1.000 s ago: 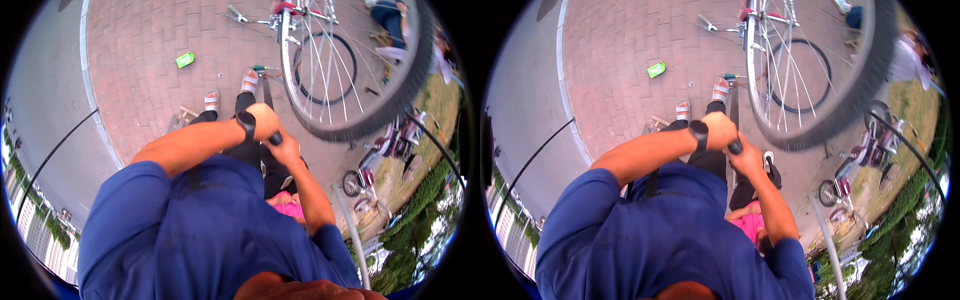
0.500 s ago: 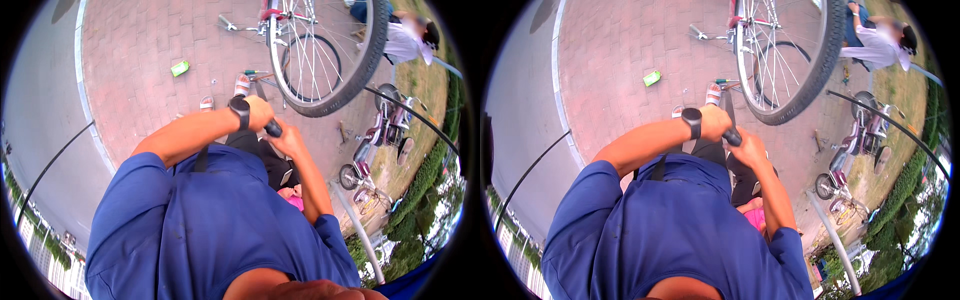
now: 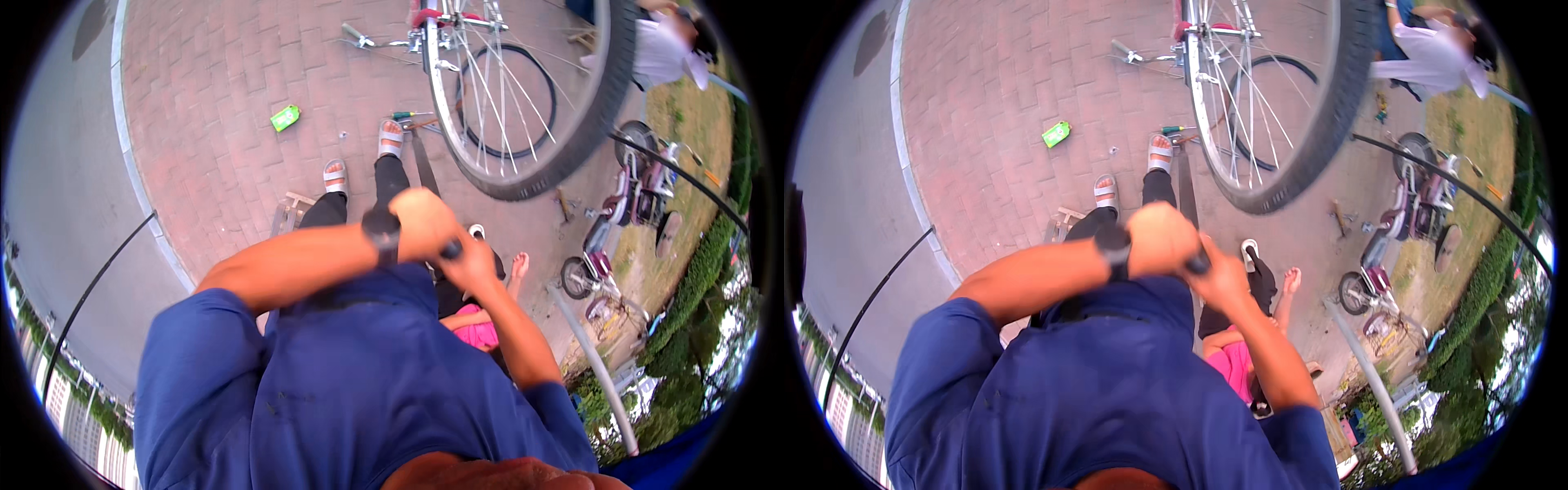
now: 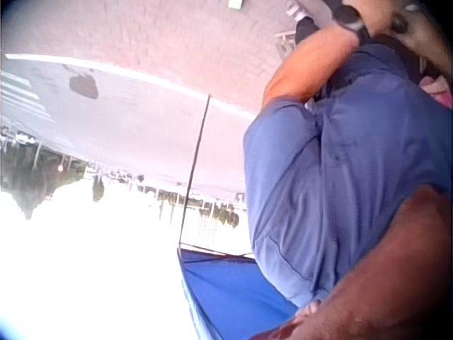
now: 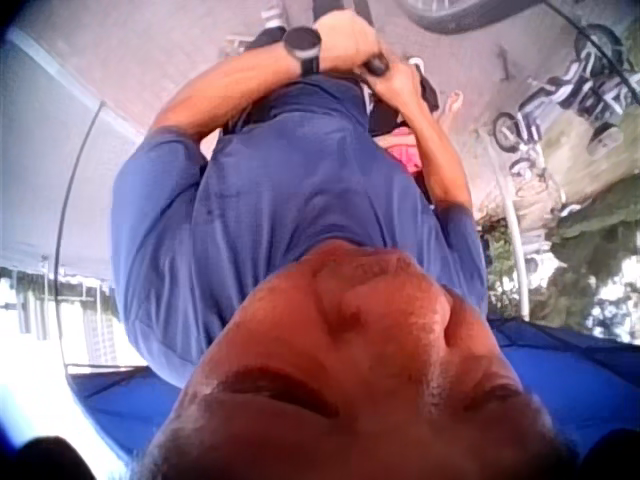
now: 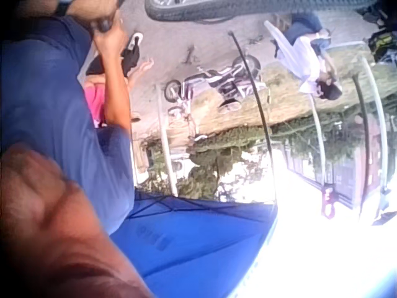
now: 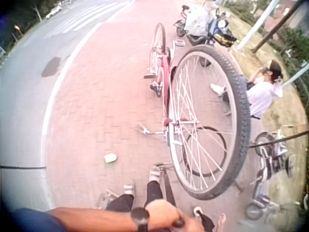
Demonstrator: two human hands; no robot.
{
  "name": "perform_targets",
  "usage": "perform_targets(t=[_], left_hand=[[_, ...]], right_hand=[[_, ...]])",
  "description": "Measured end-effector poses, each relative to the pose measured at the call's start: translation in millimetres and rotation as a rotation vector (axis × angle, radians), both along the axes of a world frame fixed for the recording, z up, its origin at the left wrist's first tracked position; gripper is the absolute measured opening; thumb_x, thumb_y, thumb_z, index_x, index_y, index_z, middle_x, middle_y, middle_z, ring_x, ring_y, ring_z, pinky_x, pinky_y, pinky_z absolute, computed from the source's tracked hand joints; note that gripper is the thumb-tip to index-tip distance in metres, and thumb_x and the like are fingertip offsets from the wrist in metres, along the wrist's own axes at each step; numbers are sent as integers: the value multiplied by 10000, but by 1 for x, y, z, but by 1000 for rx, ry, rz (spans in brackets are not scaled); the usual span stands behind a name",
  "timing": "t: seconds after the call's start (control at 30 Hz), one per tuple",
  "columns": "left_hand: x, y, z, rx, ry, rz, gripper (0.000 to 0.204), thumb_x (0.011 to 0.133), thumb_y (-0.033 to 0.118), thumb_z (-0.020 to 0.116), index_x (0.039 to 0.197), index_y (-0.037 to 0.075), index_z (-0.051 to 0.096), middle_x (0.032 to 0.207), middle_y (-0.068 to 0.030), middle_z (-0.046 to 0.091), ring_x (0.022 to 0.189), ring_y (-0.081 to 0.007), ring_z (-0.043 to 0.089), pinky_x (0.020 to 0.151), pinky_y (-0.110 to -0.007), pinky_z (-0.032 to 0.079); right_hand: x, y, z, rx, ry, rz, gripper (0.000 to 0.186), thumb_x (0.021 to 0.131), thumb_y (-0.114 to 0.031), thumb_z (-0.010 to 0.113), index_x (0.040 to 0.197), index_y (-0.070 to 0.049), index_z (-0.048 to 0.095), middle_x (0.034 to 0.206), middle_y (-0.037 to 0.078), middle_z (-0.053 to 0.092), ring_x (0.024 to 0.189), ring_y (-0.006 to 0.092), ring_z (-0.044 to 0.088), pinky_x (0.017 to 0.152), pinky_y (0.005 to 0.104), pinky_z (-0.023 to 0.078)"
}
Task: The person uses a hand pump to inflate a bicycle tire and secures the valve cap. They then move the bicycle upright and walk to a nearby storage area to retrieve a screwdriver. Finally, they use the screwdriver to adjust a component on a scooter.
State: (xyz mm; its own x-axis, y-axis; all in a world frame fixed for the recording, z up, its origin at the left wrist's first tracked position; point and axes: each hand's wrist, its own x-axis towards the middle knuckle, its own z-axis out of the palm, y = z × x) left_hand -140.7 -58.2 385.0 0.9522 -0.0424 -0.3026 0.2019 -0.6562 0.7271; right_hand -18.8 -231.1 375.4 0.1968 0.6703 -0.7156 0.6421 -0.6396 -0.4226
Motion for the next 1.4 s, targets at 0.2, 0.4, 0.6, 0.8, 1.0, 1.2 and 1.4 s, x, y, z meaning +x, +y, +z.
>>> perform_targets(t=[0.2,0.4,0.6,0.8,1.0,1.2,1.4], left_hand=[[47,11,-214,157,190,20,152,696,182,715,832,118,738,843,-120,726,810,-307,712,712,-423,561],[36,-2,-191,100,214,144,186,687,155,688,863,123,737,836,-136,721,827,-325,709,717,-441,560],[16,-10,-35,82,9,-44,154,660,168,735,781,73,735,786,-160,710,772,-343,706,674,-430,568],[10,-15,151,-6,-292,-198,115,694,185,726,724,75,716,707,-94,695,719,-285,712,616,-397,556],[7,-23,128,-90,-321,-21,66,665,161,698,690,100,699,665,-63,677,668,-269,693,569,-400,533],[13,4,-177,144,235,-57,136,699,191,738,792,92,743,785,-106,720,796,-295,715,720,-392,564],[9,-12,-216,109,249,112,185,676,202,726,830,98,731,789,-148,711,784,-323,708,690,-425,569]], right_hand=[[65,-2,-269,249,132,-14,586,738,-314,794,1227,-59,597,952,209,684,938,376,668,823,437,519],[61,18,-179,106,137,-19,597,725,-301,812,1246,-88,615,1055,179,683,1018,340,654,891,415,491],[18,-2,-1,38,21,-65,635,715,-369,820,1254,-96,626,984,220,703,989,377,677,867,454,513],[1,-33,179,136,136,-236,540,739,-219,819,1204,-15,635,961,127,738,931,321,709,897,413,520],[2,-30,140,184,65,-145,504,748,-206,790,1184,-10,630,948,175,725,891,332,708,795,413,548],[10,16,-182,46,-1,19,773,743,-498,777,1321,-31,563,941,250,687,908,418,666,790,475,530],[34,44,-172,16,12,185,770,719,-453,804,1299,-5,569,958,262,684,922,417,666,786,484,526]])
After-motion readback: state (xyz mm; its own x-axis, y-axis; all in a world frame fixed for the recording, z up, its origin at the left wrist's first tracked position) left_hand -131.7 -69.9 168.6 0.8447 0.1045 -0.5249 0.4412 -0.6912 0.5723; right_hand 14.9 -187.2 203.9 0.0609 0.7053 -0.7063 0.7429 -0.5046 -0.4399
